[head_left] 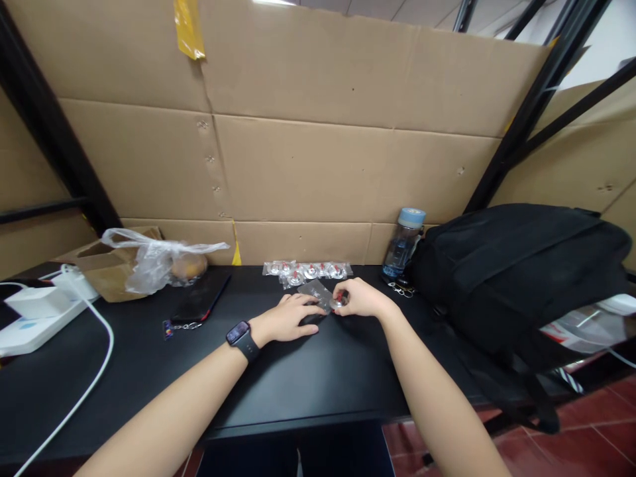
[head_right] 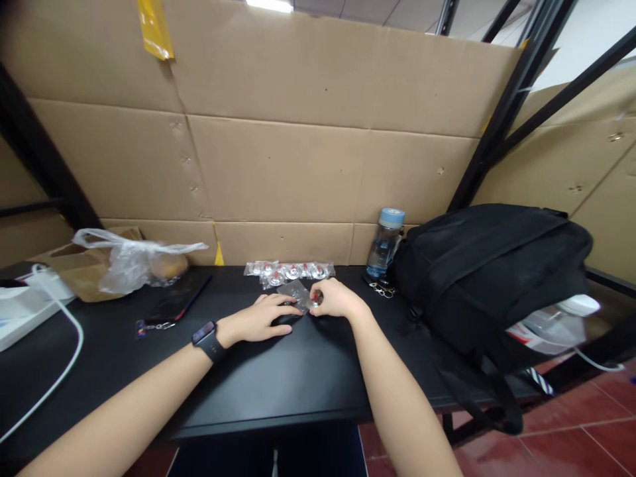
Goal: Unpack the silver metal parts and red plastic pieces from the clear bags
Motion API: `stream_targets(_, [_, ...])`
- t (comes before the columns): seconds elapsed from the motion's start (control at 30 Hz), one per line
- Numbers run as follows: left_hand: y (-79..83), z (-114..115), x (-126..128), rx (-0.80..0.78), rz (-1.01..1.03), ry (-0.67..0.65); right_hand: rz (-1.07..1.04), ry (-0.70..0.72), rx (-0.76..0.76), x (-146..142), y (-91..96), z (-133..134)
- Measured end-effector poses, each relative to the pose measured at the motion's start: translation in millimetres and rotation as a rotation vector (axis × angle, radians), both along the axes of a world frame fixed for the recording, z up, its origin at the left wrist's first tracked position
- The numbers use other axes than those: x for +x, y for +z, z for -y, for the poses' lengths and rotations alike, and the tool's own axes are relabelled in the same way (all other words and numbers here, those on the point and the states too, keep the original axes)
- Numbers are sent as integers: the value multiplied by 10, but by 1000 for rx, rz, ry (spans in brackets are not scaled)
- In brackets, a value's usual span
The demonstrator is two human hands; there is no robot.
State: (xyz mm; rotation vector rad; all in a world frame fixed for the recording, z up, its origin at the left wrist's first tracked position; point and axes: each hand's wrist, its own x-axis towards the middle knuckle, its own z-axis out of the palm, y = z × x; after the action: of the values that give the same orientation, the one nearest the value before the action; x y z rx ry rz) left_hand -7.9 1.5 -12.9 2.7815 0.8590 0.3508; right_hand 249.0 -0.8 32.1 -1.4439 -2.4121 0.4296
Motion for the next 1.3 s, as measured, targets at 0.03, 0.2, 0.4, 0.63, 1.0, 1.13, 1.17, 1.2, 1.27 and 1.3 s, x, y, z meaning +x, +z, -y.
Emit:
stream_targets(0.03, [-4, 4, 5, -6, -6, -5, 31, -5, 0, -7, -20, -9])
stream_targets(0.2, [-23, 1, 8, -14, -14, -17, 98, -26, 40, -38, -97, -51])
stream_targets(0.4, [-32, -8, 5, -37, -13, -9, 67, -8, -2, -40, -78, -36])
stream_targets(0.63, [-32, -8, 5, -44, 9, -14, -33, -9, 68, -130, -131, -65])
stream_targets(1.0, [-35, -16, -1, -46, 18, -38, -27, -40, 106, -180, -168, -86])
stream_targets(1.13, [-8, -7, -9, -54, 12, -47, 61, -142, 257, -232, -210, -114])
stream_targets(1.17, [1, -3, -10, -55, 10, -54, 71, -149, 286, -246, -228, -128])
stream_targets(1.2, [11, 1, -12, -56, 6, -62, 80, -152, 311, -263, -249, -144])
stream_targets(1.27, [32, 8, -15, -55, -6, -73, 94, -158, 351, -300, -294, -180])
stream_targets(1.3, [43, 9, -18, -51, -12, -73, 93, -164, 365, -317, -314, -197])
